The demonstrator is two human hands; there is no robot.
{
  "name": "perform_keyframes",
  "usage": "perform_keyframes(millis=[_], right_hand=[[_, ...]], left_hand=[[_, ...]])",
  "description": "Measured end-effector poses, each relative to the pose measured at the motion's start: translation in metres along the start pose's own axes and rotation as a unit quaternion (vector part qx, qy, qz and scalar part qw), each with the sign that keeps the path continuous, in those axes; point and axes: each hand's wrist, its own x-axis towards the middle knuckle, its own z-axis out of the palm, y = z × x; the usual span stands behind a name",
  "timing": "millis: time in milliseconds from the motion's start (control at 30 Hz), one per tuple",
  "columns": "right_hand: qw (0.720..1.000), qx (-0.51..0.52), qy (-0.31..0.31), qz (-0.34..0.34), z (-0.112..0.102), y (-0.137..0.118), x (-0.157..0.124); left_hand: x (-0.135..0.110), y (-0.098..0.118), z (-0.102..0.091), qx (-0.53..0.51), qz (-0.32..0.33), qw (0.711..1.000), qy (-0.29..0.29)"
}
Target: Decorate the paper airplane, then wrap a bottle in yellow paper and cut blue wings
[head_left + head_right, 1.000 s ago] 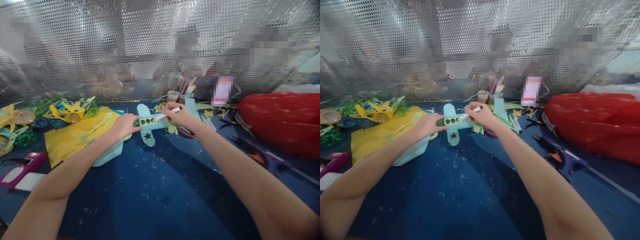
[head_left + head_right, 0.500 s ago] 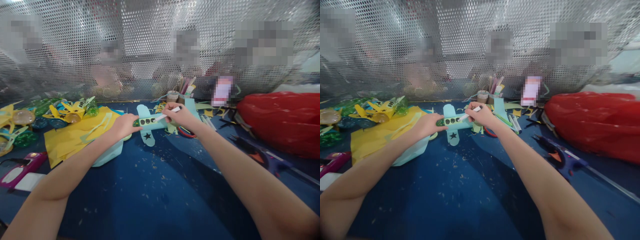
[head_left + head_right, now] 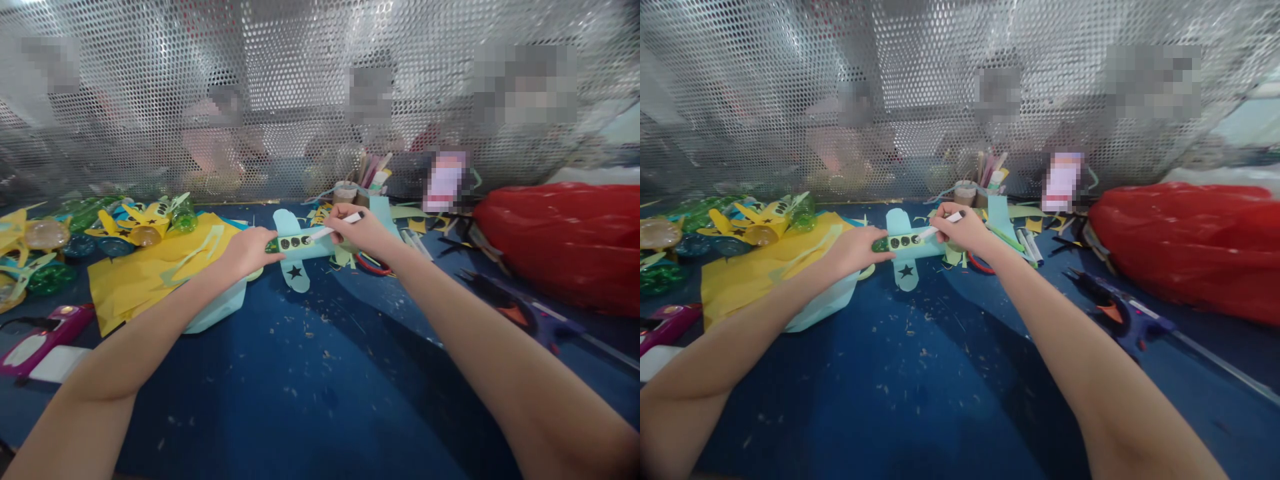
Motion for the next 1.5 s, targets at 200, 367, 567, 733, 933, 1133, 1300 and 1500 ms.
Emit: perform_keyframes(millis=[200,367,567,733,933,1133,1300,1500], right_hand=[[1.000,-0.004,0.006,0.006,-0.0007,-0.0011,-0.0003],[1.000,-0.003,0.005,0.005,-0.0005,-0.0015,-0.0010],[1.000,0.003,-0.001,0.006,-0.0007,0.0012,-0.0005],[1.000,-0.006,0.016,-0.003,-0.0013,0.0013,-0.0001],[0.999,-0.009,0.025,-0.020,-0.0036,0.0054,0.0028],[1.000,0.002,0.012,-0.007,-0.0029,0.0043,0.0011],[1.000,-0.002,0.016,-0.016,-0.0031,0.0032,0.0007],[1.000,-0.003,0.020,-0.023,-0.0045,0.0044,0.0021]], left_hand=[[0.0004,-0.0004,0.0005,-0.002,0.000,1.000,-0.003],[-0.0002,-0.0006,0.0011,0.000,0.004,1.000,0.004],[-0.0001,-0.0003,0.0012,0.001,0.004,1.000,0.007],[-0.0001,-0.0006,0.0015,-0.008,-0.004,1.000,0.005],[-0.0003,0.0001,0.0002,-0.009,-0.003,1.000,0.000],[-0.0001,-0.0011,0.0016,-0.014,0.000,1.000,0.001],[0.0003,-0.0016,0.0023,-0.012,-0.002,1.000,0.004],[0.0000,0.0004,0.0004,0.005,-0.001,1.000,0.001]])
